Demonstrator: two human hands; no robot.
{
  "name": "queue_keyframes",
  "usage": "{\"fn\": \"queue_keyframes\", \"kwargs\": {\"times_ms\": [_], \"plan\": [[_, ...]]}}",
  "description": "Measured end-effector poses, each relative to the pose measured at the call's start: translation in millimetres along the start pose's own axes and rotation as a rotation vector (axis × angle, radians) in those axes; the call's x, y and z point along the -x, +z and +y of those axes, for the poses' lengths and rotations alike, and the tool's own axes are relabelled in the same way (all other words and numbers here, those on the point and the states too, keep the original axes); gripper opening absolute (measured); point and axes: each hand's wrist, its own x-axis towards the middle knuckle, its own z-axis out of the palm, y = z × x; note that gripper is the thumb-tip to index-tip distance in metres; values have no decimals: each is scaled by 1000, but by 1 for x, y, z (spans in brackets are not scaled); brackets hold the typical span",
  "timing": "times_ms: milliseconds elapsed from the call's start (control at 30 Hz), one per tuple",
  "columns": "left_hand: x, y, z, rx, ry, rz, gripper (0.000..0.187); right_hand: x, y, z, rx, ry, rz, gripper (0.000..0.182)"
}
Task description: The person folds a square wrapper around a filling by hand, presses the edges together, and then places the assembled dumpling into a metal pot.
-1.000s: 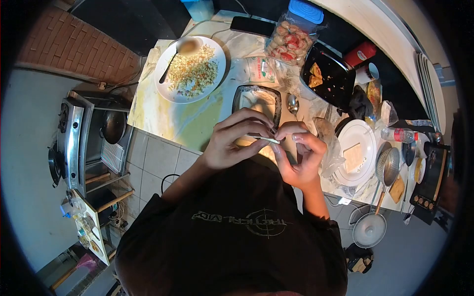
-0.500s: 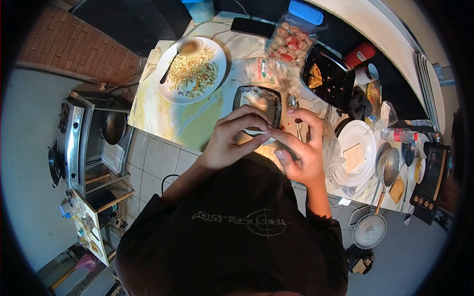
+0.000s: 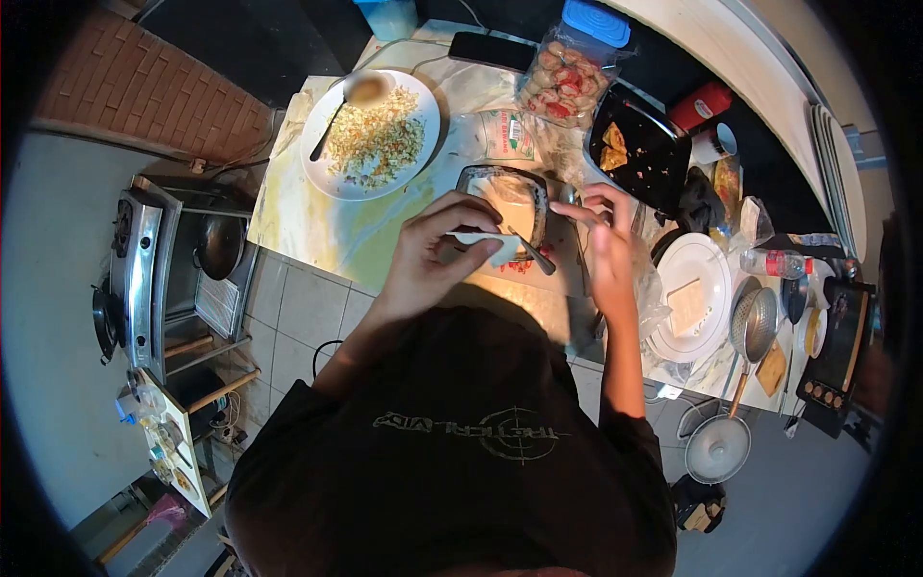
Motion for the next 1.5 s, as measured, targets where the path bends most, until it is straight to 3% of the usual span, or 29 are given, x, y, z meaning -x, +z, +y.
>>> {"fn": "queue_keyframes", "kwargs": {"times_ms": [67,133,300,533,700,733,800,867,1133,1200,1267,1333,1400,1500], "plan": [[0,-4,-1,27,-72,71,16,6,3,29,390,44,-104,53],[1,-7,-2,28,-98,87,16,14,7,39,396,52,-152,53],[4,-7,-12,22,-92,138,16,19,9,44,761,-48,-201,38],[0,-5,-8,11,-94,129,16,17,-8,30,898,-75,-214,30],[-2,1,-3,-20,-45,64,16,7,1,-6,255,93,87,20],[-2,1,-3,-22,-45,61,16,7,6,-14,254,93,90,20],[-3,2,-6,-103,61,-22,15,7,18,-31,-185,127,83,27],[-4,4,-4,-97,63,-42,15,6,26,-46,-149,38,64,36],[-3,11,2,-72,45,-79,14,9,39,-42,-311,81,52,48],[-2,16,8,79,-216,-52,12,6,37,-41,-250,69,24,48],[1,18,-6,127,-236,-35,13,5,37,-40,-192,59,-4,49],[2,17,-13,175,-254,-17,14,5,37,-38,-204,150,-64,48],[3,14,-13,304,-464,-70,24,7,36,-32,-282,232,-63,49],[1,21,-1,436,-398,94,35,10,37,-31,-483,364,-2,52]]}}
